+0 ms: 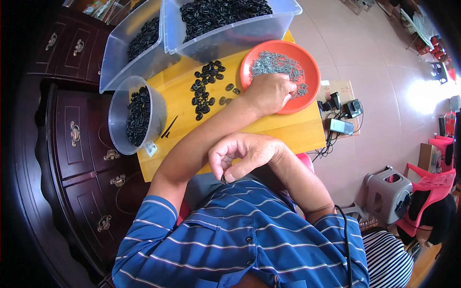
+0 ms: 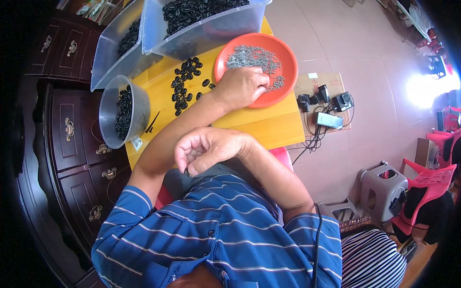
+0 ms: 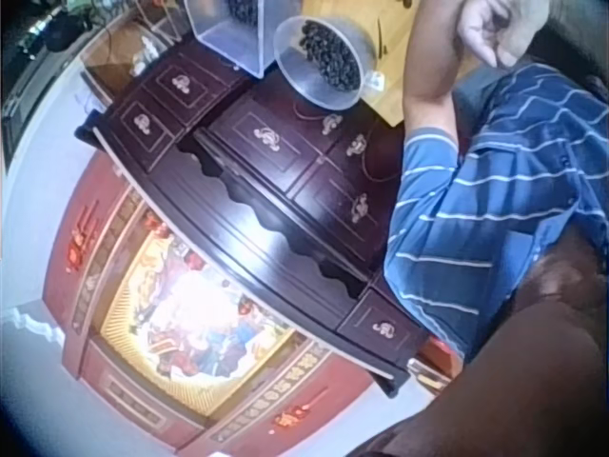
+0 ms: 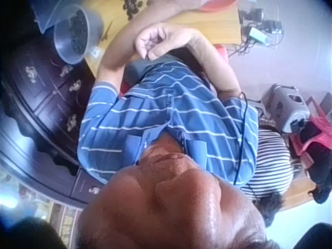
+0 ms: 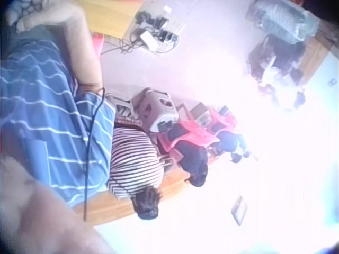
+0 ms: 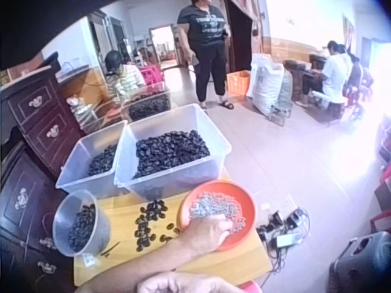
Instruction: The person sits at a yellow table and repeatedly picks up small black plastic components and silver metal pins. They insert the pins into the plastic parts by hand and place the assembled units on the table. The workspace includes clear bins of parts and a red plate of pins.
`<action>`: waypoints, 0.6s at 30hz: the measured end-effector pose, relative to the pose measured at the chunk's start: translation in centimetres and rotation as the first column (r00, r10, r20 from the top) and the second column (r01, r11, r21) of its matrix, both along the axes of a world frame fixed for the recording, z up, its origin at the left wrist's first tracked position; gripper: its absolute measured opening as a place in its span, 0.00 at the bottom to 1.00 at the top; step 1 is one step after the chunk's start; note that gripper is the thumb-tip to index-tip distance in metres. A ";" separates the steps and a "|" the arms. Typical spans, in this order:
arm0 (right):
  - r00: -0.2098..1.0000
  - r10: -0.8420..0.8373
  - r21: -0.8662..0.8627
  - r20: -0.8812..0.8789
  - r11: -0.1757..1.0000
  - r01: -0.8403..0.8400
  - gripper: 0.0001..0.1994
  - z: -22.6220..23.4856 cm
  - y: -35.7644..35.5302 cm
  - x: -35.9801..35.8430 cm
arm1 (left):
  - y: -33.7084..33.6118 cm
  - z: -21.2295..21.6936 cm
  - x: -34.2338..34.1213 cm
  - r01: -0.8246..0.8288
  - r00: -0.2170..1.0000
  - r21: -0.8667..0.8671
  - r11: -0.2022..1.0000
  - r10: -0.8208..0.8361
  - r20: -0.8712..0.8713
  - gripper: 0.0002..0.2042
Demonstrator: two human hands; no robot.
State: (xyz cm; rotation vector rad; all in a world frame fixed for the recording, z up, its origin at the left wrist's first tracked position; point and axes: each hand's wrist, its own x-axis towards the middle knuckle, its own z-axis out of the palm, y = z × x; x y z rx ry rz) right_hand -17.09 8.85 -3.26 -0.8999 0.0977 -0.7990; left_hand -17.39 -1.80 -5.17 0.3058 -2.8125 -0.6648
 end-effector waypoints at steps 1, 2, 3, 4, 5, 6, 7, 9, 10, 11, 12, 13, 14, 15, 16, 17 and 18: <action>1.000 -0.006 0.001 -0.008 1.000 0.006 0.09 0.0 0.0 0.0 | -0.1 0.0 -0.2 0.006 1.000 -0.014 1.000 -0.006 0.002 0.04; 1.000 -0.006 -0.002 -0.013 1.000 0.006 0.09 0.1 0.0 0.0 | -0.1 0.0 -0.2 0.019 1.000 -0.030 0.999 -0.019 0.011 0.04; 1.000 -0.008 -0.005 -0.017 1.000 0.008 0.09 0.1 0.0 0.0 | -0.2 0.0 -0.3 0.034 0.999 -0.046 0.998 -0.033 0.021 0.04; 1.000 -0.009 -0.009 -0.020 1.000 0.009 0.09 0.1 -0.1 0.0 | -0.2 0.0 -0.4 0.048 0.998 -0.062 0.997 -0.046 0.032 0.03; 1.000 -0.006 -0.008 -0.020 1.000 0.006 0.08 0.1 -0.1 -0.1 | -0.2 0.0 -0.5 0.069 0.997 -0.103 0.992 -0.065 0.043 0.04; 1.000 -0.002 -0.007 -0.018 1.000 0.002 0.08 0.1 -0.1 0.0 | -0.2 0.1 -0.6 0.090 0.995 -0.144 0.985 -0.082 0.056 0.04; 1.000 0.003 -0.006 -0.017 1.000 -0.003 0.08 0.1 -0.1 0.0 | -0.2 0.3 -0.7 0.111 0.993 -0.184 0.977 -0.099 0.070 0.04; 1.000 -0.007 -0.013 -0.024 1.000 0.006 0.08 -0.1 0.0 0.0 | -0.3 0.7 -1.1 0.153 0.986 -0.223 0.963 -0.135 0.095 0.04; 1.000 -0.012 -0.017 -0.028 1.000 0.011 0.08 -0.1 0.0 0.0 | -0.3 0.8 -1.4 0.174 0.982 -0.243 0.954 -0.152 0.108 0.04; 1.000 -0.015 -0.025 -0.023 1.000 0.014 0.08 -0.1 0.0 0.1 | -0.4 0.9 -1.6 0.195 0.979 -0.256 0.947 -0.170 0.115 0.04; 1.000 -0.019 -0.035 -0.017 0.999 0.018 0.08 0.0 -0.1 0.1 | -0.6 1.0 -1.8 0.216 0.974 -0.269 0.939 -0.189 0.123 0.04; 1.000 -0.023 -0.044 -0.012 0.999 0.023 0.08 0.1 -0.1 0.1 | -0.6 1.1 -2.0 0.238 0.969 -0.282 0.929 -0.208 0.131 0.04; 1.000 -0.025 -0.038 -0.011 0.999 0.024 0.08 0.2 0.0 0.1 | -0.6 1.2 -2.1 0.237 0.967 -0.280 0.930 -0.199 0.158 0.05; 1.000 -0.027 -0.033 -0.010 0.999 0.026 0.08 0.3 0.0 0.0 | -0.6 1.3 -2.3 0.236 0.964 -0.278 0.931 -0.189 0.186 0.05; 1.000 -0.028 -0.029 -0.009 0.999 0.028 0.08 0.4 0.0 0.0 | -0.7 1.4 -2.4 0.235 0.961 -0.277 0.932 -0.179 0.212 0.06; 1.000 -0.030 -0.036 -0.010 0.999 0.029 0.08 0.4 0.0 0.0 | -0.8 1.5 -2.5 0.239 0.959 -0.270 0.933 -0.182 0.218 0.06; 0.999 -0.032 -0.041 -0.011 0.999 0.031 0.08 0.4 0.0 0.0 | -0.9 1.4 -2.4 0.243 0.956 -0.262 0.934 -0.187 0.224 0.07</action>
